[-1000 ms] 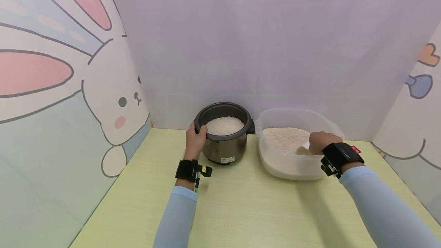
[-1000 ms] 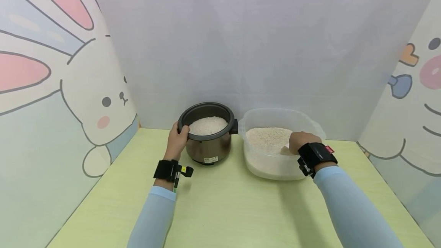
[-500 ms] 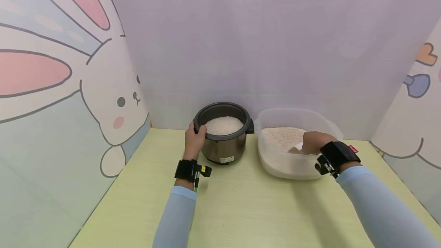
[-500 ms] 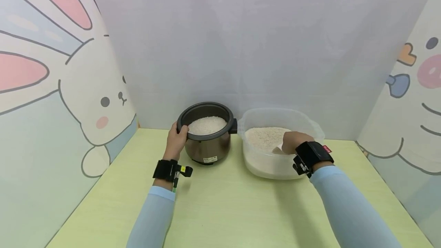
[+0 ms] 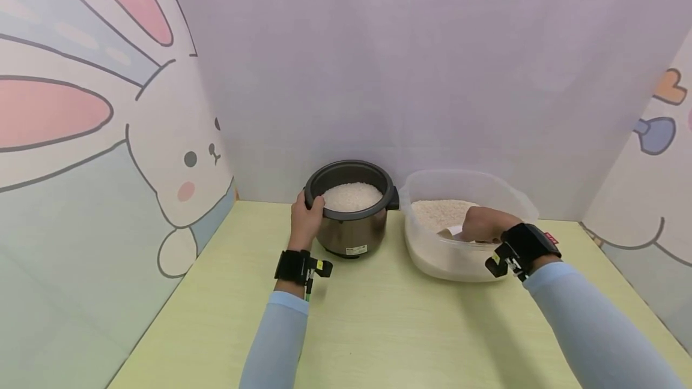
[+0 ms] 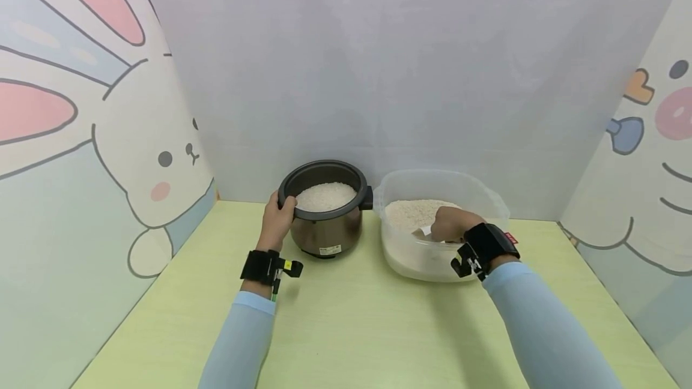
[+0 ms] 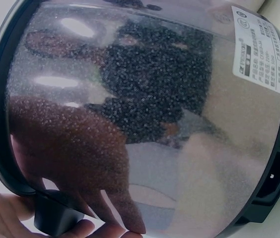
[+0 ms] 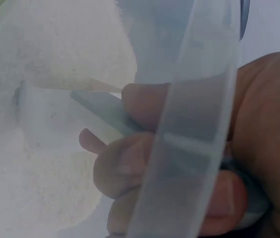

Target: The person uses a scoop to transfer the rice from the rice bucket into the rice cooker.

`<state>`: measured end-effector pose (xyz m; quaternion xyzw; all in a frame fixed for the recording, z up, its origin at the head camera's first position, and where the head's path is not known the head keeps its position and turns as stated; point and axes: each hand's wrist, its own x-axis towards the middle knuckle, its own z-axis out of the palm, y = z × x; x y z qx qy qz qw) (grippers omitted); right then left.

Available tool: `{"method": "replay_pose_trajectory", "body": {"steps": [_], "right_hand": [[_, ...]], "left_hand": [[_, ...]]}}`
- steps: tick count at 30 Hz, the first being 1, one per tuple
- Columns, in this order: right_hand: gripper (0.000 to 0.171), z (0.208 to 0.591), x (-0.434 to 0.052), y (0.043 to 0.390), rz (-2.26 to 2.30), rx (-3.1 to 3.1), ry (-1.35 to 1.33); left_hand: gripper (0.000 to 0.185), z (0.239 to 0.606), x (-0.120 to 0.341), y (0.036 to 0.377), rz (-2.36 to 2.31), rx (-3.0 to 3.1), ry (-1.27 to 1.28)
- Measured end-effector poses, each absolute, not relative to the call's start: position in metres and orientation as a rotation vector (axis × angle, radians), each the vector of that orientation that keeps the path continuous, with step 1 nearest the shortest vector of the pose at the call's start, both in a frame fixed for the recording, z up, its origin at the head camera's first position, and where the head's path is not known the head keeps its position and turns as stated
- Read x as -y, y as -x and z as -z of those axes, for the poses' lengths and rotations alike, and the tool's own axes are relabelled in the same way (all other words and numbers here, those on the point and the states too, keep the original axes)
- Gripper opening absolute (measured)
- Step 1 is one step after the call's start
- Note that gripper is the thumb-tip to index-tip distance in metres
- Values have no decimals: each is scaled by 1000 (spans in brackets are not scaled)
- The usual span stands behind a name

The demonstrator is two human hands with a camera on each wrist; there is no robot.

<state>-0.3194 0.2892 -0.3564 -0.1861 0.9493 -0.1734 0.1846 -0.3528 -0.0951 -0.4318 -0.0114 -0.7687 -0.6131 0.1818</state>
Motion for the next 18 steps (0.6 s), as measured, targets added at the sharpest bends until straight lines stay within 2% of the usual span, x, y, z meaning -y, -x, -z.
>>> {"method": "replay_pose_trajectory", "body": {"steps": [10,18], "right_hand": [[48,360,-284,320,663,-2638,396],[47,363,-276,321,881,-2565,466]], "left_hand": [[62,432,97,352,1717,2186,20],[62,432,97,354,1735,2192,15]]}}
